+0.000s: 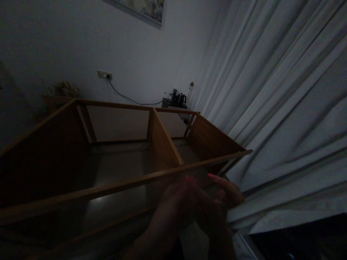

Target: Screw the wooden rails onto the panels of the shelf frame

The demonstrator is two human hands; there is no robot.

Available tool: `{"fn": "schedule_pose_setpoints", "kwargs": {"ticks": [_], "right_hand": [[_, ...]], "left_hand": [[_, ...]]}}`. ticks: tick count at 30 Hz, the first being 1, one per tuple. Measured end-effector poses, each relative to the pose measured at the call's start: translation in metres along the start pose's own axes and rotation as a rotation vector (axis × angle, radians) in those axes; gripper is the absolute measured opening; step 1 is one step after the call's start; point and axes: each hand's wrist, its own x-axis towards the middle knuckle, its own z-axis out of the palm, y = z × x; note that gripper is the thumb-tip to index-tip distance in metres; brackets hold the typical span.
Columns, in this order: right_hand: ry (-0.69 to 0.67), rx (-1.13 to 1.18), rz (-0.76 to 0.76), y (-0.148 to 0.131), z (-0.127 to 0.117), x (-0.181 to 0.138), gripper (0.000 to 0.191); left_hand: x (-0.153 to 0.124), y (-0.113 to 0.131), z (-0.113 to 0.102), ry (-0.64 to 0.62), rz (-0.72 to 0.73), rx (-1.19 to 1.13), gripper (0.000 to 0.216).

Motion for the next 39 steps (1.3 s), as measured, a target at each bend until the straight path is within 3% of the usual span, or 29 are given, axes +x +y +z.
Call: {"fn": "schedule_pose_setpoints", "kwargs": {"ticks": [4,8,12,17,21,32,39], "right_hand": [[0.194,0.143,0.179,-0.006,-0.003,-0.012,0.042],[0.074,0.136,0.203,-0.023,-0.01,-0.005,0.041],[0.093,0.085,0.245,-0.032,-0.012,0.003,0.033],[0.108,0.033,0.203,-0.026,-0.009,-0.005,0.019],[0.104,0.067,0.16,-0.019,-0.009,-0.014,0.007],[0.084,-0.018,0.103,-0.009,-0.014,-0.017,0.003],[0.124,0.173,0.333,-0.012,-0.008,-0.02,0.029]], "left_hand": [[-0.008,0.011,0.009,0.037,-0.005,-0.007,0.055],[-0.016,0.017,0.015,0.057,0.015,0.001,0.054],[-0.015,0.016,0.015,0.03,0.031,0.006,0.053],[-0.013,0.014,0.01,-0.011,-0.013,0.012,0.054],[-0.019,0.016,0.011,0.029,-0.013,0.017,0.05],[-0.005,0.013,0.01,0.012,0.009,0.112,0.06],[-0.009,0.013,0.01,0.031,0.056,0.182,0.062]]}}
